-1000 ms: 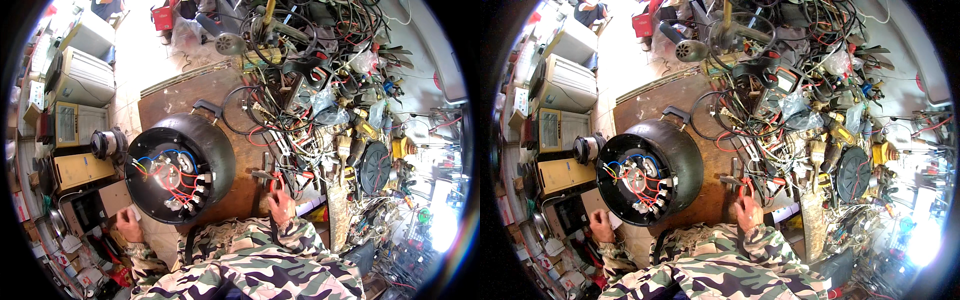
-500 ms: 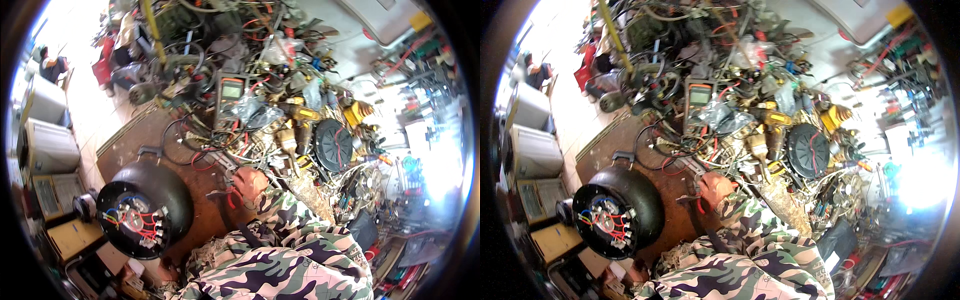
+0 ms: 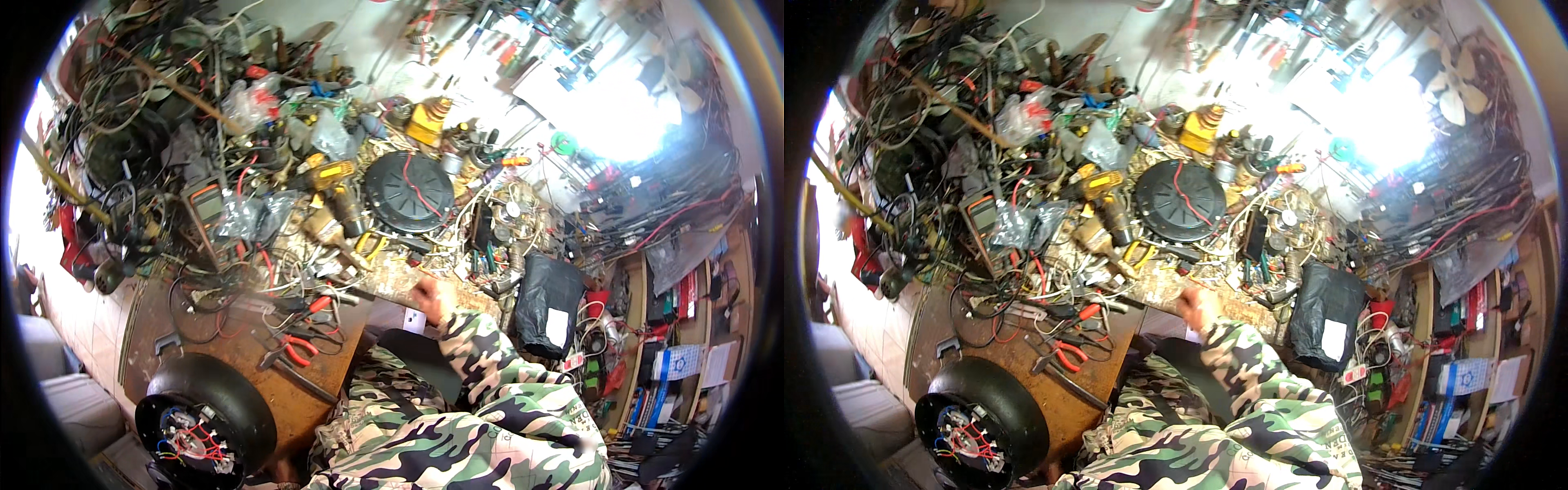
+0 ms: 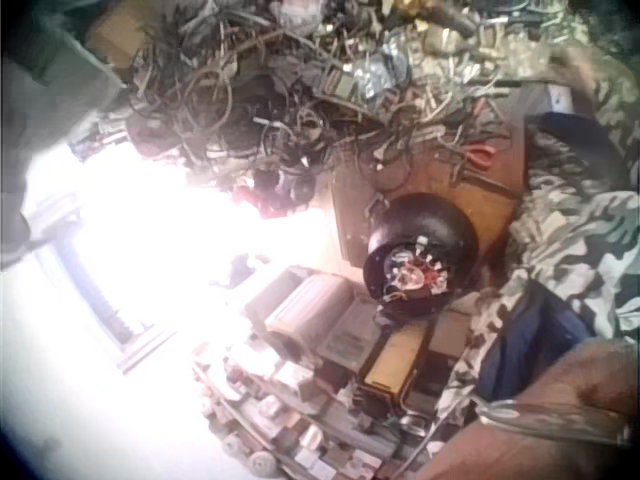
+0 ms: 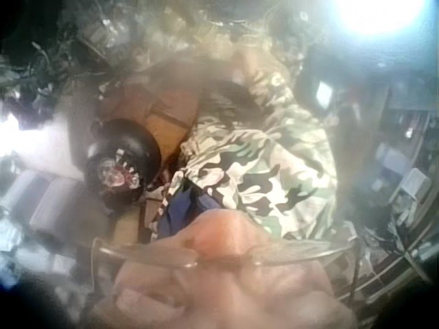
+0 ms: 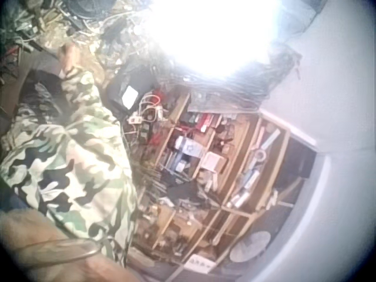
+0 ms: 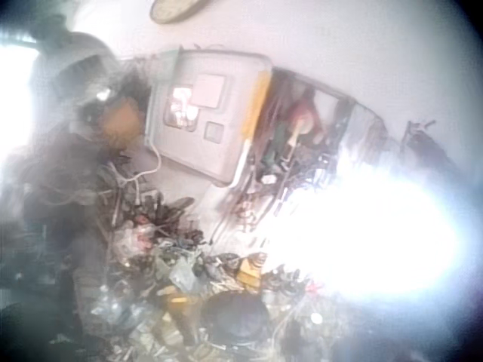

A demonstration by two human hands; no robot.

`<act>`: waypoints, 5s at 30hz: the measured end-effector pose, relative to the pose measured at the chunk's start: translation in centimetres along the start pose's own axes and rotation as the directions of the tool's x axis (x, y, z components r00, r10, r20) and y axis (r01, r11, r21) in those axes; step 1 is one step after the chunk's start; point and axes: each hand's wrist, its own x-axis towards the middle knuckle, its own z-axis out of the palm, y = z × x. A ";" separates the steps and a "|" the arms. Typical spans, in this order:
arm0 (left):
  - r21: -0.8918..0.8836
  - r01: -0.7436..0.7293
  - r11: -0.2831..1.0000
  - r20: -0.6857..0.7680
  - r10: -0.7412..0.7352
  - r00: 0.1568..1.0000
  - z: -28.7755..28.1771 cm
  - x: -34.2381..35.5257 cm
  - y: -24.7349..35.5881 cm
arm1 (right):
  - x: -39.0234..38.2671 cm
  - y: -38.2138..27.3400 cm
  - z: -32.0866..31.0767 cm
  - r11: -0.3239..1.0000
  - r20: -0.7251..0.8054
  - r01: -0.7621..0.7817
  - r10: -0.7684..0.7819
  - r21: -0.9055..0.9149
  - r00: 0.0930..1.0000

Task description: The person holds a circular electronic component, likely a speaker or motor, and manipulates its internal wiring. They use pliers to adjust connections and inspect the assembly throughout the clip.

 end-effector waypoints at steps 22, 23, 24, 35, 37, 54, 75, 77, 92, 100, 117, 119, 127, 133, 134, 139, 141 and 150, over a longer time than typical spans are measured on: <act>0.333 0.224 0.916 -0.042 -0.223 0.974 1.8 -6.0 4.9 | 37.3 21.7 -11.6 0.910 -0.178 0.070 -0.154 -0.408 0.972; 0.293 0.241 0.925 -0.041 -0.239 0.970 2.1 -6.5 6.2 | 37.3 21.8 -12.2 0.895 -0.191 0.059 -0.158 -0.442 0.969; 0.256 0.243 0.936 -0.037 -0.241 0.970 2.4 -6.5 7.5 | 37.0 21.9 -13.1 0.890 -0.217 0.045 -0.159 -0.453 0.963; -0.422 -0.186 0.887 -0.073 0.171 0.983 -1.2 -4.0 21.3 | 13.3 -4.0 1.4 0.732 -0.279 0.621 -0.557 0.279 0.782; -0.377 -0.293 0.879 -0.078 0.285 0.955 -4.4 -5.4 23.6 | 5.7 -12.6 5.0 0.636 -0.056 0.767 -0.772 -0.082 0.634; -0.386 -0.335 0.859 -0.009 0.360 0.933 -5.4 -5.8 16.8 | -6.5 -25.0 23.4 0.541 0.210 0.829 -0.835 0.141 0.509; -0.360 -0.281 0.890 -0.436 0.105 0.894 -0.1 4.3 23.1 | -0.4 -29.8 25.0 0.217 0.391 0.976 -0.898 -0.007 0.203; -0.326 -0.262 0.908 -0.437 0.101 0.894 0.2 5.7 23.2 | -0.6 -30.5 25.2 0.184 0.472 0.979 -0.858 -0.087 0.203; -0.297 -0.244 0.923 -0.537 0.050 0.842 2.0 8.4 23.8 | 2.6 -32.3 27.7 -0.180 0.625 0.983 -0.771 -0.022 -0.127; -0.296 -0.266 0.918 -0.569 0.054 0.821 2.7 8.7 23.9 | 2.7 -32.1 27.8 -0.162 0.663 0.986 -0.741 -0.023 -0.106; -0.185 -0.228 0.956 -0.624 0.065 0.779 3.1 9.3 24.1 | 2.1 -33.0 27.7 -0.191 0.742 0.979 -0.665 -0.067 -0.079; -0.199 -0.209 0.957 -0.594 0.052 0.803 2.8 9.1 24.3 | 2.4 -32.7 28.3 -0.241 0.741 0.968 -0.662 -0.067 -0.113; -0.210 -0.148 0.966 -0.575 0.001 0.818 3.7 9.6 24.7 | 3.2 -33.8 26.4 -0.246 0.618 0.960 -0.737 0.132 -0.274; -0.214 -0.243 0.946 -0.605 0.067 0.793 2.5 8.0 25.2 | 2.4 -36.4 21.7 0.136 0.485 0.934 -0.873 0.331 -0.045; -0.270 -0.236 0.933 -0.542 0.056 0.839 2.0 6.8 25.5 | 2.2 -37.2 20.7 0.216 0.463 0.883 -0.887 0.416 -0.001; -0.182 -0.577 0.796 -0.670 0.329 0.665 -4.6 -3.3 23.1 | -2.0 -42.8 15.9 0.386 0.383 0.696 -0.908 0.606 0.170; -0.099 -0.597 0.796 -0.781 0.310 0.542 -9.1 -6.8 21.1 | -4.9 -46.0 14.6 0.320 0.339 0.712 -0.933 0.625 0.122; -0.183 -0.145 0.972 -0.928 -0.123 0.352 -18.4 -11.7 7.9 | -13.2 -47.8 13.6 0.300 0.351 0.725 -0.932 0.620 0.086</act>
